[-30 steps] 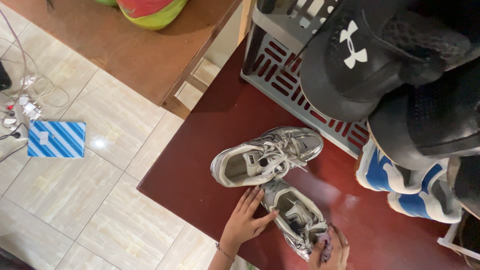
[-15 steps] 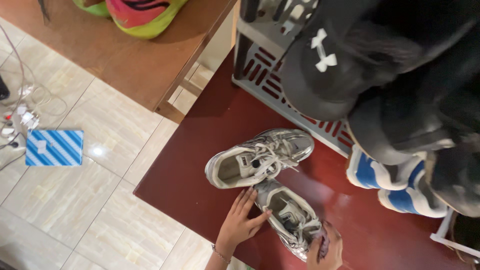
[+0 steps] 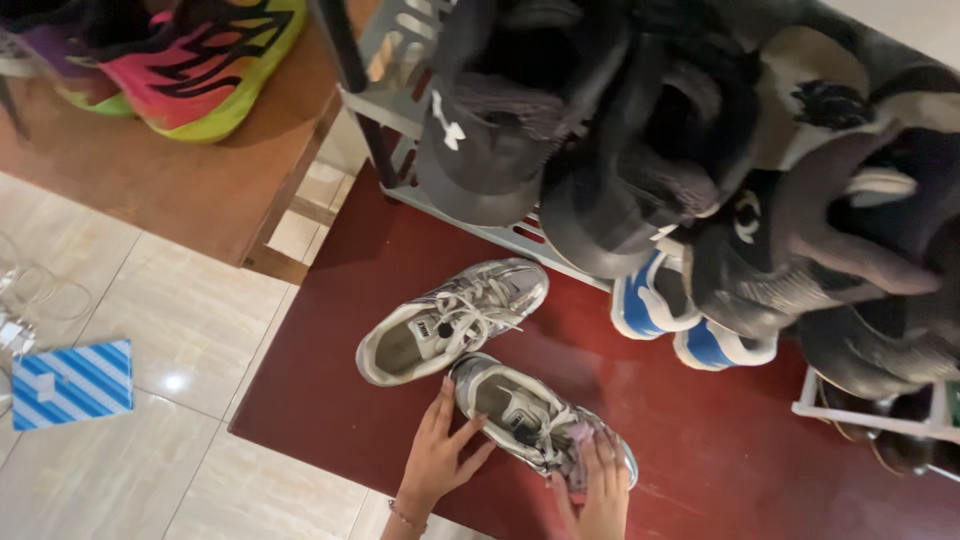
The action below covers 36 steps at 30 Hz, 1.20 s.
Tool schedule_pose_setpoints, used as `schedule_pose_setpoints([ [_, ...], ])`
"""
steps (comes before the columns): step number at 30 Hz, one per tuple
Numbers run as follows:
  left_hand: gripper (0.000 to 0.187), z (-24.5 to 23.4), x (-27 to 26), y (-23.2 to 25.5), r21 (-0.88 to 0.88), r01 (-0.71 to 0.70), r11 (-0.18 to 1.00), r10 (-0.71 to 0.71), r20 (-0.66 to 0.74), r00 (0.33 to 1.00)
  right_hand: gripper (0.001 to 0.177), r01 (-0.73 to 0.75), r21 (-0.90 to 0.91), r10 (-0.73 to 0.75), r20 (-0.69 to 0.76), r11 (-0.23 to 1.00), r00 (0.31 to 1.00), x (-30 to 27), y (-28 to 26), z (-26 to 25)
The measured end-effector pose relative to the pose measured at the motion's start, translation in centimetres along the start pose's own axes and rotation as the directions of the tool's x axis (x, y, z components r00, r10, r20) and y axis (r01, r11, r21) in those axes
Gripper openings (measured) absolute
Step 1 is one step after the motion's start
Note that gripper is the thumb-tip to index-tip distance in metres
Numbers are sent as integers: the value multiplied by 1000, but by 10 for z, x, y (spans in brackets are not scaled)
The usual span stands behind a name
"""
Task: The person wipes the exterior and interior of a pair of silver sneakers using a pink cloth. They handle the shoes one at a time, rotating them to clean different sides and the inside lining on a red table.
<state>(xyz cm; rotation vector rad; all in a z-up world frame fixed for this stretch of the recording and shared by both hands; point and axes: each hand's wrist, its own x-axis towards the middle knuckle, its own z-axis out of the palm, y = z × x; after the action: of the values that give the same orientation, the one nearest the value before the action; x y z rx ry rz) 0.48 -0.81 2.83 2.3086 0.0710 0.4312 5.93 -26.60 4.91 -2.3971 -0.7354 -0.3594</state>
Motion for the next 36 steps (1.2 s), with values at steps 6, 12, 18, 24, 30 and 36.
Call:
schedule_pose_setpoints([
  [6,68,-21,14,44,-144,113,983,-119,-30,992,51,168,23,-169,9,985,986,-72,45,10],
  [12,55,-41,36,62,17,5,1000,-6,62,998,49,-308,263,340,-84,914,937,-15,-26,-25],
  [18,31,-31,65,61,113,-242,964,232,90,968,56,-90,144,89,11,985,996,84,-63,-28],
  [24,26,-20,92,76,199,-106,974,58,233,971,60,115,-90,-108,78,989,991,15,-14,-4],
  [30,37,-9,94,56,211,26,977,-137,530,837,50,118,-292,-181,-200,949,963,-54,42,10],
  [36,57,24,81,35,170,-379,910,244,518,820,47,-238,-16,226,-253,971,941,-25,16,5],
])
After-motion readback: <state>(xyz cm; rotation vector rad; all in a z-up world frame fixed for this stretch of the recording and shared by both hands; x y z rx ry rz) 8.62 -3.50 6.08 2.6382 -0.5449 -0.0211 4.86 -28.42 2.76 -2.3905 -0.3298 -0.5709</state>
